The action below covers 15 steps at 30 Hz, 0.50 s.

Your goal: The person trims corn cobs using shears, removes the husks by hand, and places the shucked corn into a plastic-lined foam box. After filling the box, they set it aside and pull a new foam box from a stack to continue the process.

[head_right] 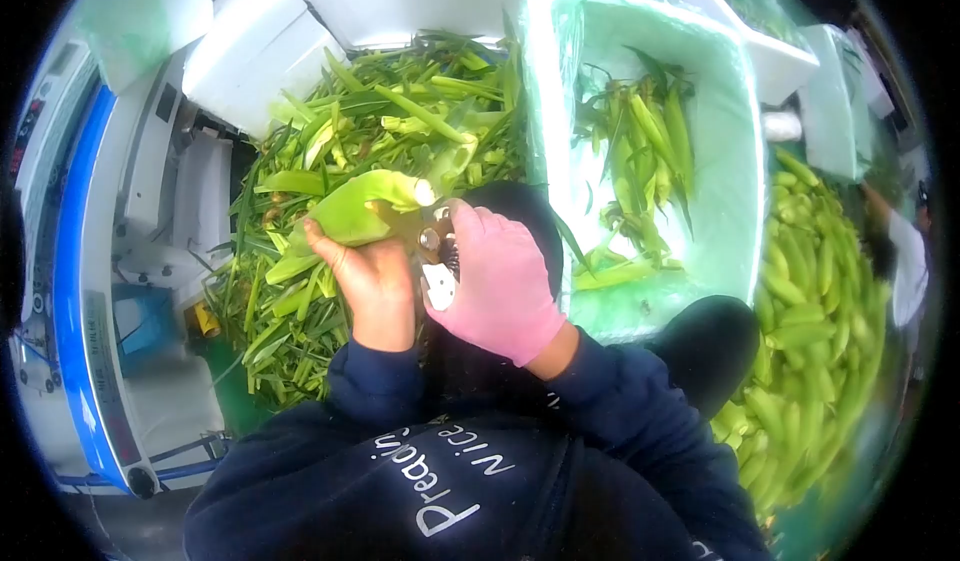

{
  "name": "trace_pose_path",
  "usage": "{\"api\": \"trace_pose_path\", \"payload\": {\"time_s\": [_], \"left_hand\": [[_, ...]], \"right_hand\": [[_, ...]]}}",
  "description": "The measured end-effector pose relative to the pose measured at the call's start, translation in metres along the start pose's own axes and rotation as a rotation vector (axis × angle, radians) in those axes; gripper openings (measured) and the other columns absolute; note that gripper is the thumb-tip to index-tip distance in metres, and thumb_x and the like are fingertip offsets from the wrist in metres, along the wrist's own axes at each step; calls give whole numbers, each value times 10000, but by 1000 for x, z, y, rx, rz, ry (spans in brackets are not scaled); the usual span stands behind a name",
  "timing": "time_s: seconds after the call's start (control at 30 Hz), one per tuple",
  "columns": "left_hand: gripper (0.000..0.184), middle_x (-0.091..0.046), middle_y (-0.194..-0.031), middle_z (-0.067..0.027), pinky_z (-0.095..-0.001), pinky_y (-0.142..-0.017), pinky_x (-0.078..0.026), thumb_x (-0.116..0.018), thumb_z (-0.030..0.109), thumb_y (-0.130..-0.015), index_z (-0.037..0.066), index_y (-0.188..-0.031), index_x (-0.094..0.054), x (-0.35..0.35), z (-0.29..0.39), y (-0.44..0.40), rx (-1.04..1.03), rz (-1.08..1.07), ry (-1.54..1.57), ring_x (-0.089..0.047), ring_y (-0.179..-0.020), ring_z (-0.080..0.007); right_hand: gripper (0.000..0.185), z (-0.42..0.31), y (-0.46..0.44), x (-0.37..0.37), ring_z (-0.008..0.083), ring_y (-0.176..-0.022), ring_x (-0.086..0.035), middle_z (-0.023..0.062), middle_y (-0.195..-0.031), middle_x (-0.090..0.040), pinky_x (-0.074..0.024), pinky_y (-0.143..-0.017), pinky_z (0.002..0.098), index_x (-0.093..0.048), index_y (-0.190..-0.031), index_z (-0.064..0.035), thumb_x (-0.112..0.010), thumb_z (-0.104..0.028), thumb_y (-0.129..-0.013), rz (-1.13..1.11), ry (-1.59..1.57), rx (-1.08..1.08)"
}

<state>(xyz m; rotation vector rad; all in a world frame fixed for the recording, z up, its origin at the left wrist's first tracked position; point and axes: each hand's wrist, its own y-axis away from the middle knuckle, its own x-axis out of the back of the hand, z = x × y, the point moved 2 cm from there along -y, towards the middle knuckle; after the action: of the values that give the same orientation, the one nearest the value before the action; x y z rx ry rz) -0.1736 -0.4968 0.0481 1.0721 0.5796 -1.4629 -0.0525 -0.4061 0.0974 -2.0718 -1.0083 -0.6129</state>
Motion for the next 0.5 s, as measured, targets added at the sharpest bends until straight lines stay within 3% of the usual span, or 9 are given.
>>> {"api": "trace_pose_path", "payload": {"time_s": [0.13, 0.17, 0.2, 0.23, 0.27, 0.3, 0.33, 0.43, 0.5], "left_hand": [[591, -579, -1327, -131, -452, -1034, -471, -590, 528, -950, 54, -1298, -530, 9, 18, 1, 119, 11, 29, -574, -1169, -278], [574, -589, -1315, -138, -448, -1022, -482, -610, 510, -942, 43, -1270, -554, 12, 22, 0, 164, 10, 43, -586, -1145, -285], [597, -610, -1195, -122, -431, -940, -521, -624, 504, -929, 20, -1264, -520, 11, 24, 3, 156, -5, -13, -602, -1067, -254], [607, -589, -1160, -113, -432, -918, -517, -623, 515, -927, 20, -1258, -509, 14, 23, 0, 470, -109, 199, -593, -1040, -248], [617, -567, -1126, -105, -432, -896, -514, -622, 527, -925, 19, -1253, -497, 21, 26, -6, 783, -220, 412, -583, -1012, -241], [628, -546, -1091, -96, -433, -874, -510, -621, 538, -922, 18, -1248, -486, 20, 30, -3, 1092, -332, 630, -573, -984, -235], [666, -489, -1003, -82, -407, -795, -498, -625, 551, -907, -4, -1240, -466, 26, 28, 3, 1190, -243, 574, -531, -889, -215], [724, -488, -995, -106, -427, -770, -505, -596, 579, -917, -18, -1272, -393, 32, 39, 3, 920, -479, 504, -524, -801, -219], [778, -529, -815, -92, -447, -774, -520, -616, 631, -888, -7, -1261, -374, 46, 38, -12, 870, -979, 491, -548, -677, -238]], "right_hand": [[446, -7, 2, 18, 327, -809, -640, 135, -861, -632, -500, -753, 395, -595, -1089, -22, -747, -236, -728, -25, -42, 106], [444, -7, 4, 17, 327, -804, -645, 126, -862, -636, -508, -746, 389, -600, -1086, -34, -756, -219, -714, -125, -83, 73], [443, -6, 6, 16, 327, -799, -649, 118, -863, -641, -515, -739, 382, -604, -1082, -45, -765, -202, -700, -229, -122, 45], [445, -5, 10, 16, 328, -794, -653, 109, -865, -645, -523, -732, 375, -609, -1079, -57, -774, -185, -686, -332, -164, 16], [333, -3, 17, 23, 291, -702, -645, 78, -783, -628, -518, -658, 348, -623, -1012, -92, -758, -181, -721, -626, -578, 100], [319, -14, 29, 17, 263, -708, -640, 72, -786, -620, -513, -666, 341, -619, -1020, -91, -751, -182, -745, -714, -596, 61], [331, -14, 31, 18, 239, -706, -638, 65, -791, -621, -513, -670, 328, -622, -1037, -88, -750, -179, -746, -808, -625, 44], [383, -14, 29, 27, 146, -712, -625, 34, -828, -646, -506, -674, 288, -627, -1107, -46, -742, -179, -766, -1010, -838, -46], [416, -10, 29, 37, 115, -719, -615, 23, -840, -651, -498, -670, 275, -619, -1143, -14, -737, -172, -777, -1198, -1090, -167]]}}
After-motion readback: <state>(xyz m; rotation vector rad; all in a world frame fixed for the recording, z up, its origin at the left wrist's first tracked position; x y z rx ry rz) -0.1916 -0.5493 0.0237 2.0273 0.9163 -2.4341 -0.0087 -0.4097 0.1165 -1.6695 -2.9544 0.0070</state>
